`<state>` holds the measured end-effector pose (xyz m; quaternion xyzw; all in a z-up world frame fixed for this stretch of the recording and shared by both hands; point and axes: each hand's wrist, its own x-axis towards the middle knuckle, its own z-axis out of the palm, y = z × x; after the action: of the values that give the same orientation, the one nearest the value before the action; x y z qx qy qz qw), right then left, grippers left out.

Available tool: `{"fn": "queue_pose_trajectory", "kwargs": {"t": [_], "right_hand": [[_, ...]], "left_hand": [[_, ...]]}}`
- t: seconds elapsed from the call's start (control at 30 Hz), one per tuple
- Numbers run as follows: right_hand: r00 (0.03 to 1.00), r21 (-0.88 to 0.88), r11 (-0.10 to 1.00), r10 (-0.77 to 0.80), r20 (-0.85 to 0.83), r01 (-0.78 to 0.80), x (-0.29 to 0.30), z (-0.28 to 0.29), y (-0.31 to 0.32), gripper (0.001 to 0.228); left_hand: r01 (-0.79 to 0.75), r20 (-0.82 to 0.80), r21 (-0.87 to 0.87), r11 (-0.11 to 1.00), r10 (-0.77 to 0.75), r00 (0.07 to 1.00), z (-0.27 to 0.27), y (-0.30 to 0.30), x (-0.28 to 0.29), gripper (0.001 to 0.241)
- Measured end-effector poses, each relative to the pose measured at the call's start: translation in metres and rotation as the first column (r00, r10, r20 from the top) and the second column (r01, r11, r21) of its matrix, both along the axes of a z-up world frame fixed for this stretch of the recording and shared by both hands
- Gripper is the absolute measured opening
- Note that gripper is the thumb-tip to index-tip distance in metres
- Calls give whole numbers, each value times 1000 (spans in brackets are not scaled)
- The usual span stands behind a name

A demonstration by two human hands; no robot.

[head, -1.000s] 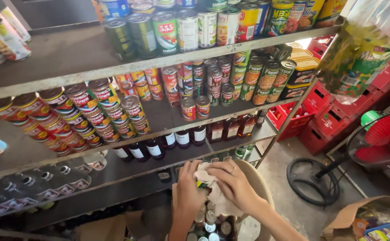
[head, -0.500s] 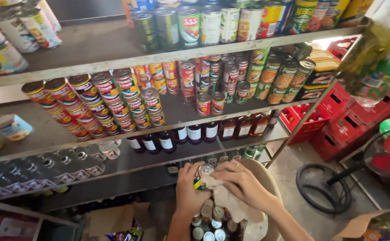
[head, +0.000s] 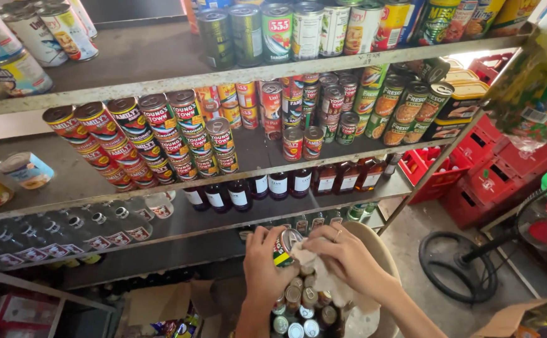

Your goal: The recorder is wiping canned goods with a cloth and then organizing/restocking them onto the store shelves.

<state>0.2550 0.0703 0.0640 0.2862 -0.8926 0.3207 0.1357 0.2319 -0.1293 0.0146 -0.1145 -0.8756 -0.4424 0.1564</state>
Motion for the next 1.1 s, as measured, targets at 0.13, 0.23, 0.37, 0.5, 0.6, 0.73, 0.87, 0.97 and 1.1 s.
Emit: {"fn": "queue_pose_trajectory", "kwargs": {"t": [0.13, 0.23, 0.37, 0.5, 0.6, 0.73, 0.87, 0.97, 1.1], "right_hand": [[998, -50, 998, 34, -61, -38, 2, 2, -4, 35], [985, 32, 995, -84, -148, 90, 0, 10, -6, 46], [981, 95, 980, -164, -106, 175, 9, 12, 1, 48], [992, 35, 997, -65, -104, 69, 18, 10, 3, 45], [992, -30, 999, -37, -121, 33, 16, 9, 1, 48], [983, 19, 991, -133, -128, 136, 12, 8, 4, 52], [992, 49, 996, -71, -100, 76, 13, 17, 6, 43], [992, 73, 990, -119, -51, 123, 16, 21, 1, 41], [971, 67, 972, -216, -103, 224, 12, 7, -3, 45]], "left_hand": [[53, 9, -57, 997, -53, 999, -1, 7, 5, 69], [138, -74, -27, 990, -140, 987, 0, 10, 5, 67], [69, -105, -8, 998, -70, 992, 2, 14, 9, 67], [10, 30, 17, 1000, -11, 1000, 7, 15, 6, 71], [88, -79, 24, 996, -86, 993, 2, 17, 9, 72], [123, -68, -17, 992, -124, 990, 8, 19, 15, 71], [77, -17, -15, 997, -77, 997, 5, 20, 13, 70], [75, -34, -5, 997, -76, 997, 3, 21, 17, 69], [42, 10, 23, 999, -42, 999, 8, 20, 15, 68]]}}
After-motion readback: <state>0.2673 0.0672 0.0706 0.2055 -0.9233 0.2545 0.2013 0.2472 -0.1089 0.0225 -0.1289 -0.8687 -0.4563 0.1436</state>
